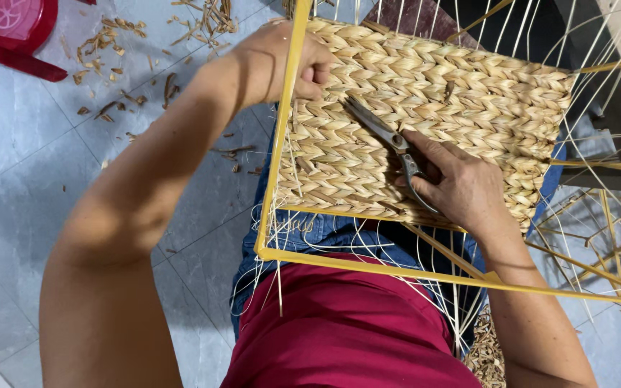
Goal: The person sits on the floor with a yellow basket frame across their lap and trims the edge of the woven water hyacinth panel with scissors. They then fold the frame over and weave thin rattan sticks through the frame, pressing the sticks into place by hand.
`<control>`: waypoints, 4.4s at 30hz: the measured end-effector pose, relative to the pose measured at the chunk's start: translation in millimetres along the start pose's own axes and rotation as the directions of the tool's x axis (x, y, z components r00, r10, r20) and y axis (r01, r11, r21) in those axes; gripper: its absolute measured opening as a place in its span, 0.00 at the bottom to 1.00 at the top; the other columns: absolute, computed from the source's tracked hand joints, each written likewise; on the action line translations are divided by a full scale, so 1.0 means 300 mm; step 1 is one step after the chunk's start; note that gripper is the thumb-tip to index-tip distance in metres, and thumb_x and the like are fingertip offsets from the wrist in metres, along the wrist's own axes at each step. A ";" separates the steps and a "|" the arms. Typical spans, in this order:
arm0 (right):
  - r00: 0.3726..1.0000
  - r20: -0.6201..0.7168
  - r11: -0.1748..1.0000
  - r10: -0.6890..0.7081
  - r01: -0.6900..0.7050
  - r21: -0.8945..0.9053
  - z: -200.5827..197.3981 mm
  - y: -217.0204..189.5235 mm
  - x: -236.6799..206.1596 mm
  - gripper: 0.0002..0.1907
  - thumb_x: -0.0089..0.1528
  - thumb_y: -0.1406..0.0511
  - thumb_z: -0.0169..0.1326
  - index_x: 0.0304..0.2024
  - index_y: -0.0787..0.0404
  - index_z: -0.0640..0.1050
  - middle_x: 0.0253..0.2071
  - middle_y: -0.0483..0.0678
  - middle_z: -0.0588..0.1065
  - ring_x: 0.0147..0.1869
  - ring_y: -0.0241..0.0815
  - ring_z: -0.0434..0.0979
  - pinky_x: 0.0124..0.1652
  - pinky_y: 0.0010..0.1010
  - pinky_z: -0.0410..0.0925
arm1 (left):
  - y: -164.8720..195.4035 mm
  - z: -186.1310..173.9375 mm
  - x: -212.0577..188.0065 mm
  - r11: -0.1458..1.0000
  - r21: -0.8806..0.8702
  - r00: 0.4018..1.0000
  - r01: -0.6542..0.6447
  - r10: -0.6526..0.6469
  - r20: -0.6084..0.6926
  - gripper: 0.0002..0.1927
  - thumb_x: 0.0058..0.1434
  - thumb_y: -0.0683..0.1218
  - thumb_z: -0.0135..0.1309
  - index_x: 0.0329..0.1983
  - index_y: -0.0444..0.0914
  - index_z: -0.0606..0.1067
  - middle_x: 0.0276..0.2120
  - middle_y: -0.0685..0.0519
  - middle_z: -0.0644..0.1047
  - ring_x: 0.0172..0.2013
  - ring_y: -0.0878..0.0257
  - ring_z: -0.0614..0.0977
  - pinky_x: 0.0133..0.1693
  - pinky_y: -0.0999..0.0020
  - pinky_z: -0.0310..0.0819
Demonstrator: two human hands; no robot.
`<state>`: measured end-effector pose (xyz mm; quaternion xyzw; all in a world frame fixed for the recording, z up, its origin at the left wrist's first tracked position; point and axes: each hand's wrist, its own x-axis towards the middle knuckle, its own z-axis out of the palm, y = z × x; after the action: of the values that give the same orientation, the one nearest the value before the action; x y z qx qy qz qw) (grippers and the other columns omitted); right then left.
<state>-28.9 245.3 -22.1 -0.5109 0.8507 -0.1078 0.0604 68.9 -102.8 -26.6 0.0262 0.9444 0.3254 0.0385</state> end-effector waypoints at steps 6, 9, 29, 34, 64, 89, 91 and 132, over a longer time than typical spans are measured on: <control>0.998 0.035 0.999 0.043 -0.043 -0.017 -0.018 -0.012 -0.002 0.35 0.55 0.53 0.67 0.65 0.40 0.76 0.34 0.44 0.80 0.30 0.46 0.81 0.30 0.38 0.72 | -0.013 0.018 -0.002 0.999 -0.019 0.997 -0.042 0.040 -0.060 0.04 0.59 0.41 0.63 0.36 0.38 0.79 0.31 0.52 0.80 0.31 0.62 0.82 0.35 0.66 0.76; 0.999 0.049 0.999 0.011 -0.010 -0.031 -0.037 -0.006 -0.009 0.35 0.55 0.50 0.68 0.65 0.40 0.75 0.32 0.44 0.78 0.29 0.47 0.79 0.29 0.39 0.72 | 0.001 -0.010 -0.034 0.971 -0.125 0.974 -0.203 0.187 -0.130 0.05 0.60 0.41 0.62 0.38 0.37 0.80 0.32 0.53 0.80 0.32 0.63 0.82 0.35 0.68 0.76; 0.913 0.069 0.914 -0.401 0.404 -0.040 -0.080 -0.108 0.065 0.38 0.49 0.57 0.67 0.65 0.39 0.75 0.39 0.45 0.78 0.39 0.45 0.80 0.36 0.35 0.74 | 0.190 0.191 -0.410 0.840 -0.540 0.969 -0.054 -0.087 -0.232 0.08 0.65 0.45 0.57 0.38 0.34 0.79 0.43 0.51 0.83 0.41 0.62 0.86 0.42 0.71 0.84; 0.921 0.081 0.923 -0.381 0.384 -0.034 -0.081 -0.106 0.063 0.40 0.49 0.55 0.67 0.65 0.38 0.75 0.39 0.45 0.78 0.38 0.46 0.80 0.35 0.36 0.74 | 0.211 0.196 -0.343 0.991 -0.025 0.988 0.131 -0.132 -0.080 0.11 0.64 0.56 0.57 0.41 0.46 0.82 0.34 0.57 0.83 0.31 0.63 0.84 0.35 0.66 0.79; 0.997 0.062 0.929 -0.046 0.020 0.368 0.016 -0.051 0.012 0.32 0.55 0.62 0.69 0.63 0.48 0.77 0.43 0.49 0.83 0.29 0.40 0.81 0.31 0.32 0.74 | 0.204 0.167 -0.459 0.909 -0.273 0.816 0.316 -0.407 -0.411 0.17 0.66 0.54 0.62 0.40 0.38 0.70 0.31 0.52 0.78 0.27 0.69 0.79 0.25 0.74 0.77; 0.998 0.019 0.868 0.062 -0.063 0.493 0.055 -0.069 -0.006 0.36 0.52 0.70 0.69 0.64 0.48 0.77 0.36 0.46 0.81 0.30 0.34 0.76 0.33 0.28 0.70 | -0.014 0.217 -0.809 0.534 -0.755 0.680 0.379 -0.714 -0.164 0.43 0.57 0.37 0.64 0.73 0.46 0.58 0.65 0.48 0.68 0.53 0.57 0.79 0.47 0.61 0.81; 0.997 0.016 0.878 0.076 -0.074 0.473 0.058 -0.069 -0.006 0.36 0.52 0.69 0.70 0.63 0.48 0.77 0.35 0.46 0.81 0.30 0.34 0.76 0.33 0.28 0.70 | 0.100 0.280 -0.727 0.564 -0.785 0.892 0.257 -0.452 -0.033 0.45 0.53 0.35 0.63 0.73 0.47 0.59 0.66 0.48 0.69 0.55 0.58 0.78 0.49 0.61 0.85; 0.998 -0.001 0.804 0.066 -0.053 0.592 0.088 -0.047 0.006 0.34 0.57 0.74 0.63 0.67 0.55 0.74 0.43 0.46 0.83 0.46 0.36 0.85 0.45 0.25 0.74 | 0.428 0.192 -0.653 0.789 -0.550 0.821 0.275 -0.490 -0.292 0.11 0.64 0.40 0.61 0.50 0.36 0.82 0.40 0.47 0.85 0.36 0.61 0.87 0.39 0.71 0.82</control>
<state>-12.0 233.9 -44.4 -0.4386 0.7909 -0.3710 0.2108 272.3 18.9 18.4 -0.2515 0.8020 0.5336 -0.0936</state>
